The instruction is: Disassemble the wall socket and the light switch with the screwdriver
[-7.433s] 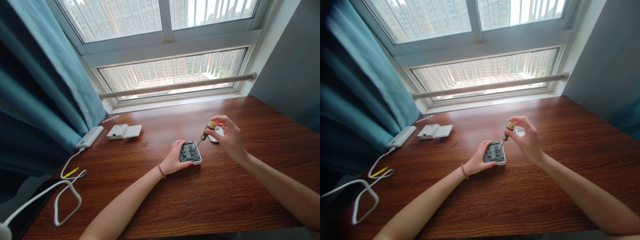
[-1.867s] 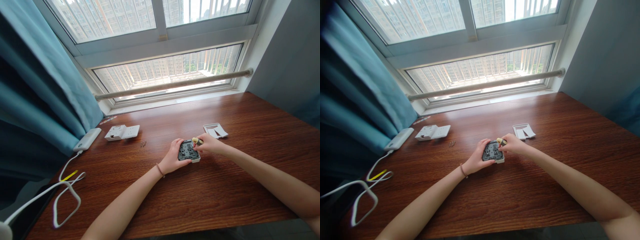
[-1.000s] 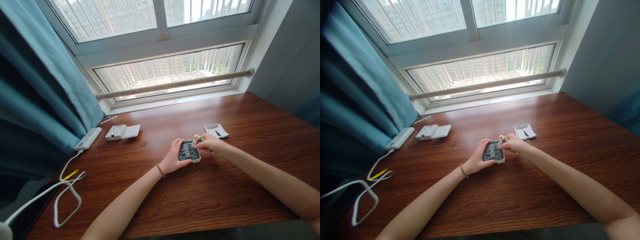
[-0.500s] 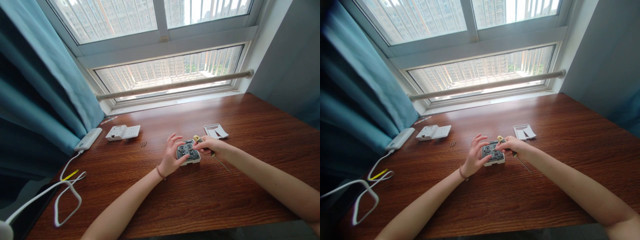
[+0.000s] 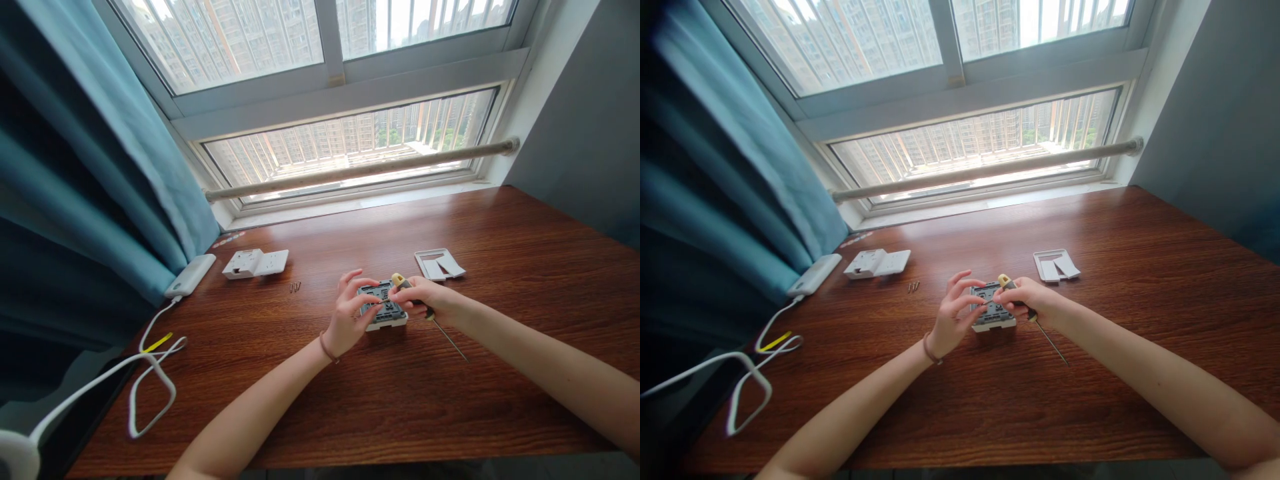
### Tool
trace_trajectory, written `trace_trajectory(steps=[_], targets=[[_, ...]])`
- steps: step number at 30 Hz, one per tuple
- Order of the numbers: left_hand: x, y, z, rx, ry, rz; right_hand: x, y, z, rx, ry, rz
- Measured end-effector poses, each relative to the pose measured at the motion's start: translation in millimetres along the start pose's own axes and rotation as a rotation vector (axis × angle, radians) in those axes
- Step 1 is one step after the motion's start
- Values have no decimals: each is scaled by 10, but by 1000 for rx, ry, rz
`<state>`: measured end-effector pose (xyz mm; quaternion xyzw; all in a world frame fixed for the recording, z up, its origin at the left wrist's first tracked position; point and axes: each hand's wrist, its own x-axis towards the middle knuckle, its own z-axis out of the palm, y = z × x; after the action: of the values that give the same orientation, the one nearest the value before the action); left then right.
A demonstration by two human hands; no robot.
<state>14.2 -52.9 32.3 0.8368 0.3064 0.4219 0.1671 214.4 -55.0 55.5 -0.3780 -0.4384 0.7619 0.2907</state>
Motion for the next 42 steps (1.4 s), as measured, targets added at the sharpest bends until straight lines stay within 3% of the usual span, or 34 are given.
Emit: trace_trajectory(steps=[5, 9, 15, 20, 27, 42], targets=[[69, -61, -54, 120, 50, -74, 6, -15, -4, 24, 27, -31], [104, -303, -199, 367, 130, -223, -29, -93, 12, 103, 88, -33], [-256, -790, -522, 760, 98, -336, -69, -161, -13, 132, 126, -48], [-462, -940, -682, 925, 17, -490, -70, -181, -6, 120, 143, -60], [-412, -1016, -690, 1037, -40, -513, -77, -166, 37, 106, 136, -41], [-450, -1143, -743, 1010, -4, -563, -82, -159, 50, 109, 116, -52]])
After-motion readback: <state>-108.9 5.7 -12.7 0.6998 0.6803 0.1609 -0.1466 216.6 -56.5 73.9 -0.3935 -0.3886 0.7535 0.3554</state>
